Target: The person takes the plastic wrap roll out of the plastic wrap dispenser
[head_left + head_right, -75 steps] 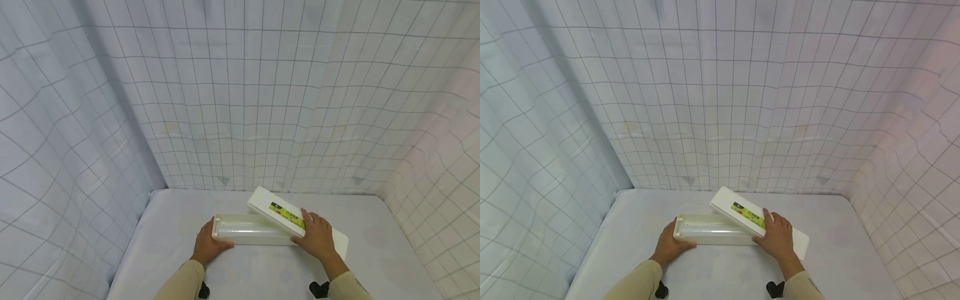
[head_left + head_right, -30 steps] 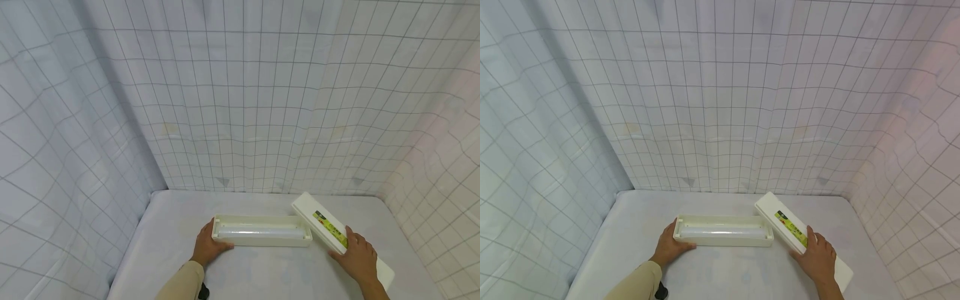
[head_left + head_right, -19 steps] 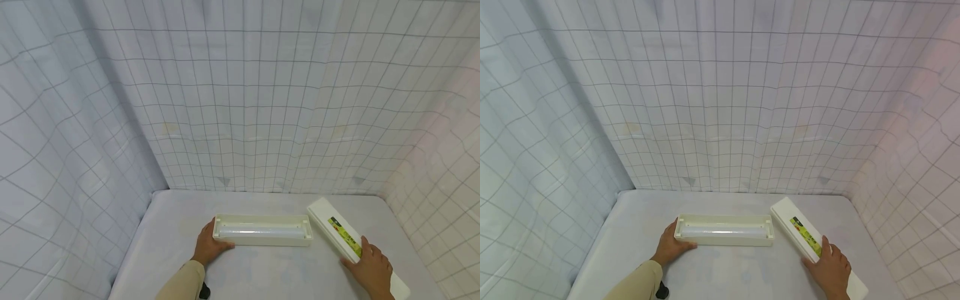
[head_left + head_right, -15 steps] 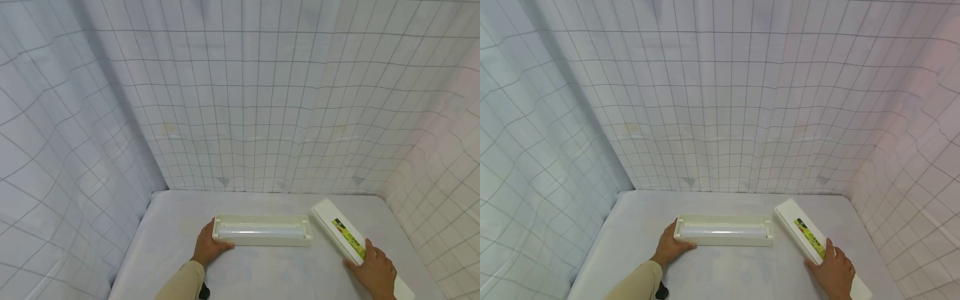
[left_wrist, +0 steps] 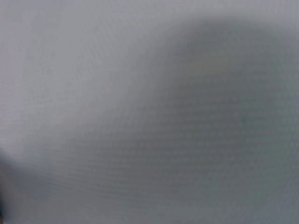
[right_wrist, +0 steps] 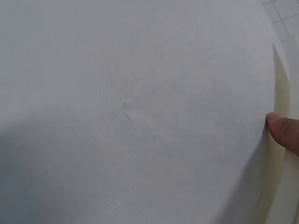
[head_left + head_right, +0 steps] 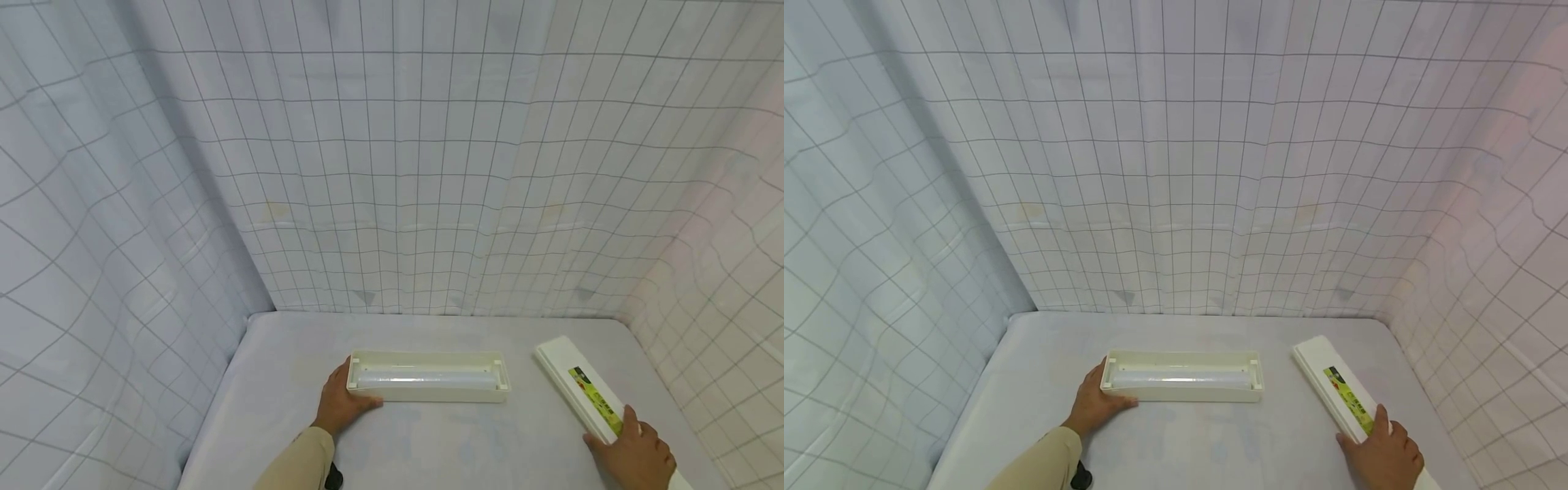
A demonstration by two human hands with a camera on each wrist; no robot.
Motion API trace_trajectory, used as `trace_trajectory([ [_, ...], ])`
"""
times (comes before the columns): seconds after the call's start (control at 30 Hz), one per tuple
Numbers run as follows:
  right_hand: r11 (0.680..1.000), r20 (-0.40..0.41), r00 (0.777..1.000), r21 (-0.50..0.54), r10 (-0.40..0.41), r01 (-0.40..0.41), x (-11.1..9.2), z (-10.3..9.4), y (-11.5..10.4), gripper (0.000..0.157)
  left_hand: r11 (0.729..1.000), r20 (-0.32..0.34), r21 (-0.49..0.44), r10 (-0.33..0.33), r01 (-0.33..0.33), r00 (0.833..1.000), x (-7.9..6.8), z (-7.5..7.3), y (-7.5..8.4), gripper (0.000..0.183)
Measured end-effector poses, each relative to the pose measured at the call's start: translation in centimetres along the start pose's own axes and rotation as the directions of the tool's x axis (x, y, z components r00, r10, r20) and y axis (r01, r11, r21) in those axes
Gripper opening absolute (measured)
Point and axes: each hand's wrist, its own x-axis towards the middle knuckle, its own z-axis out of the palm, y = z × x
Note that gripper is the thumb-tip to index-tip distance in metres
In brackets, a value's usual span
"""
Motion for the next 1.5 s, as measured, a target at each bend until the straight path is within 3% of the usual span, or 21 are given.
trace_trajectory([
  [0.27,0.997,0.029,0.997,0.028,0.067,-0.068,0.1,-0.3,1.6,0.117,1.000,0.000,0.000,0.001,-0.001,1.000,0.1,0.2,-0.3,0.123],
  [0.67,0.985,0.047,0.984,0.010,0.170,-0.170,0.3,0.2,3.6,0.131,1.000,0.014,-0.001,-0.006,0.006,1.000,0.1,0.1,-0.1,0.122],
  [0.9,0.986,0.042,0.985,0.007,0.166,-0.166,0.0,0.3,3.6,0.118,1.000,0.016,-0.006,-0.008,0.008,1.000,0.1,0.0,0.0,0.121],
  [1.3,0.985,0.005,0.985,-0.006,0.170,-0.170,-0.6,0.5,2.8,0.120,1.000,0.006,-0.010,0.007,-0.007,1.000,0.1,0.1,-0.2,0.121],
  [1.5,0.992,-0.101,0.988,0.072,0.114,-0.107,-1.6,0.7,1.9,0.098,1.000,0.005,-0.016,-0.004,0.004,1.000,0.1,0.1,-0.2,0.121],
])
